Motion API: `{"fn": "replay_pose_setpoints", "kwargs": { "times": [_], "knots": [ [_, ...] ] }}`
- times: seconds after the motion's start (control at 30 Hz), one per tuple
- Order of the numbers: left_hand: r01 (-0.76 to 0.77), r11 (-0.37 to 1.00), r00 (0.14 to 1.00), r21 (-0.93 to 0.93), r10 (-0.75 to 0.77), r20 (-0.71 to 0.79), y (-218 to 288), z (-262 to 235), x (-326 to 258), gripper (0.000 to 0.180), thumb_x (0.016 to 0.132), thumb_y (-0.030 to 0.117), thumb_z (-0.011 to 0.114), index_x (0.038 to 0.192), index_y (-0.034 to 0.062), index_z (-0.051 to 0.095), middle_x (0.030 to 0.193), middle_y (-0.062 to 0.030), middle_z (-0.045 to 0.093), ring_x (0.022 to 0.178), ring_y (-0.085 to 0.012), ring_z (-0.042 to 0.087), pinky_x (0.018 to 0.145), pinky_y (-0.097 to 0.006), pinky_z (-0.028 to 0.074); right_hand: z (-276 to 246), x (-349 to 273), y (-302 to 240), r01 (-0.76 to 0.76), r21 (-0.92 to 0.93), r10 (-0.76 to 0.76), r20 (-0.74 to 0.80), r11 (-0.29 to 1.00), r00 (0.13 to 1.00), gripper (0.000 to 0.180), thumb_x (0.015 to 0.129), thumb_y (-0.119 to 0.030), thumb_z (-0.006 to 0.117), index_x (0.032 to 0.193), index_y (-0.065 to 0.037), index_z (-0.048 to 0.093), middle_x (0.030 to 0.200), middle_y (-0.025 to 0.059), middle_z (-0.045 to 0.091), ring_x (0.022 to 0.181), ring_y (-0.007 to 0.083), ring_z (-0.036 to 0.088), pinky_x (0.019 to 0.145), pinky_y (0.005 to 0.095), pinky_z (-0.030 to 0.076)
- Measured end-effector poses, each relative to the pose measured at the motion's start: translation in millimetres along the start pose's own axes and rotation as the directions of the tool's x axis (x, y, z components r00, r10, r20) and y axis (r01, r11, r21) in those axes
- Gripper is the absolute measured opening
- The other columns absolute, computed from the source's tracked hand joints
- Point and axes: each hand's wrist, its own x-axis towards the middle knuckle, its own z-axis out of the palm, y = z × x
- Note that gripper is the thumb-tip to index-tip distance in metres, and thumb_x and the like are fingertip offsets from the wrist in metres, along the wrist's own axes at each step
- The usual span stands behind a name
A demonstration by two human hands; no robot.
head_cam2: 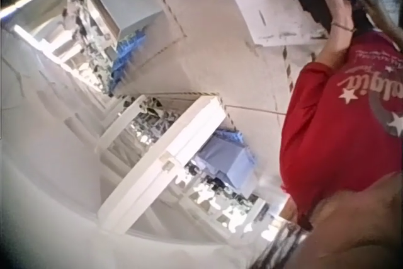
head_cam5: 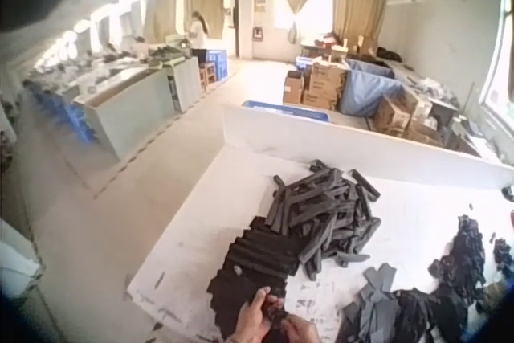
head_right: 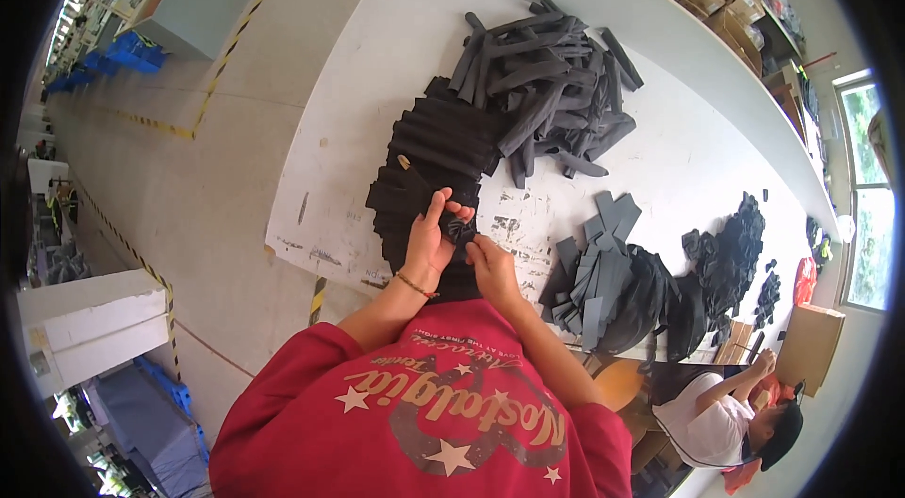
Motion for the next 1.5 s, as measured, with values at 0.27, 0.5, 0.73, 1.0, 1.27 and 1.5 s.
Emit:
{"fn": "replay_pose_setpoints", "kwargs": {
  "times": [0.27, 0.5, 0.73, 1.0, 1.27, 1.5],
  "knots": [
    [0.011, 0.998, 0.997, 0.054, -0.007, -0.075, 13.4, 23.8, -2.8, 0.025, 0.085, 0.022, 0.071, 0.097, 0.0012, 0.065, 0.078, -0.0096, 0.065, 0.067, -0.0219, 0.064, 0.068, -0.040, 0.056, -2.1, -23.1, -2.7, -0.043, -0.115, 0.038, -0.051, 0.992, 0.998, 0.012, 0.091, -0.010, 0.056, 0.091, 0.002, 0.059, 0.062, 0.0143, 0.057, 0.054, 0.0247, 0.057, 0.053, 0.0344, 0.045],
    [-0.035, 0.996, 0.989, 0.086, 0.047, -0.141, 24.9, 23.5, 13.4, 0.020, 0.083, 0.017, 0.073, 0.089, -0.0008, 0.065, 0.074, -0.0095, 0.065, 0.058, -0.0170, 0.061, 0.058, -0.034, 0.055, -20.6, -55.4, 5.6, -0.080, -0.164, 0.083, 0.011, 0.983, 0.996, 0.016, 0.091, -0.012, 0.058, 0.100, 0.000, 0.064, 0.061, 0.0121, 0.058, 0.051, 0.0156, 0.053, 0.051, 0.0306, 0.042],
    [-0.163, 0.959, 0.979, 0.234, 0.186, -0.081, 67.2, 24.2, 37.7, 0.031, 0.091, 0.029, 0.063, 0.099, 0.0000, 0.063, 0.059, -0.0001, 0.052, 0.043, -0.0058, 0.038, 0.044, -0.023, 0.033, -50.8, -90.1, -2.2, -0.011, -0.192, 0.020, 0.045, 0.981, 0.999, 0.015, 0.089, -0.011, 0.061, 0.098, 0.000, 0.065, 0.064, 0.0175, 0.060, 0.051, 0.0176, 0.056, 0.051, 0.0313, 0.043],
    [-0.327, 0.943, 0.933, -0.070, 0.310, -0.185, 91.6, -22.7, 66.1, 0.032, 0.099, 0.032, 0.047, 0.082, 0.0065, 0.057, 0.062, -0.0003, 0.048, 0.044, -0.0055, 0.035, 0.043, -0.021, 0.027, -104.0, -102.6, -16.5, -0.108, -0.262, 0.171, 0.232, 0.959, 0.958, 0.018, 0.084, -0.014, 0.068, 0.088, 0.003, 0.062, 0.054, 0.0089, 0.051, 0.050, 0.0112, 0.046, 0.048, 0.0283, 0.038],
    [0.065, 0.923, 0.985, -0.378, -0.119, -0.121, 13.6, -2.0, 47.3, 0.033, 0.099, 0.029, 0.047, 0.081, 0.0051, 0.060, 0.065, -0.0011, 0.050, 0.047, -0.0063, 0.040, 0.046, -0.020, 0.035, -26.9, 13.6, -50.3, 0.204, -0.080, -0.213, -0.132, 0.976, 0.968, 0.018, 0.079, -0.005, 0.073, 0.095, -0.004, 0.066, 0.075, 0.0025, 0.054, 0.058, 0.0094, 0.046, 0.054, 0.0240, 0.037],
    [0.065, 0.902, 0.978, -0.428, -0.142, -0.152, 13.1, 2.3, 48.8, 0.035, 0.100, 0.029, 0.044, 0.081, 0.0042, 0.058, 0.063, -0.0018, 0.050, 0.047, -0.0070, 0.042, 0.046, -0.020, 0.037, -18.1, 16.4, -34.5, 0.259, -0.054, -0.265, -0.227, 0.964, 0.937, 0.011, 0.081, -0.005, 0.069, 0.090, -0.004, 0.064, 0.082, 0.0080, 0.061, 0.055, 0.0170, 0.052, 0.051, 0.0295, 0.042]
  ]
}}
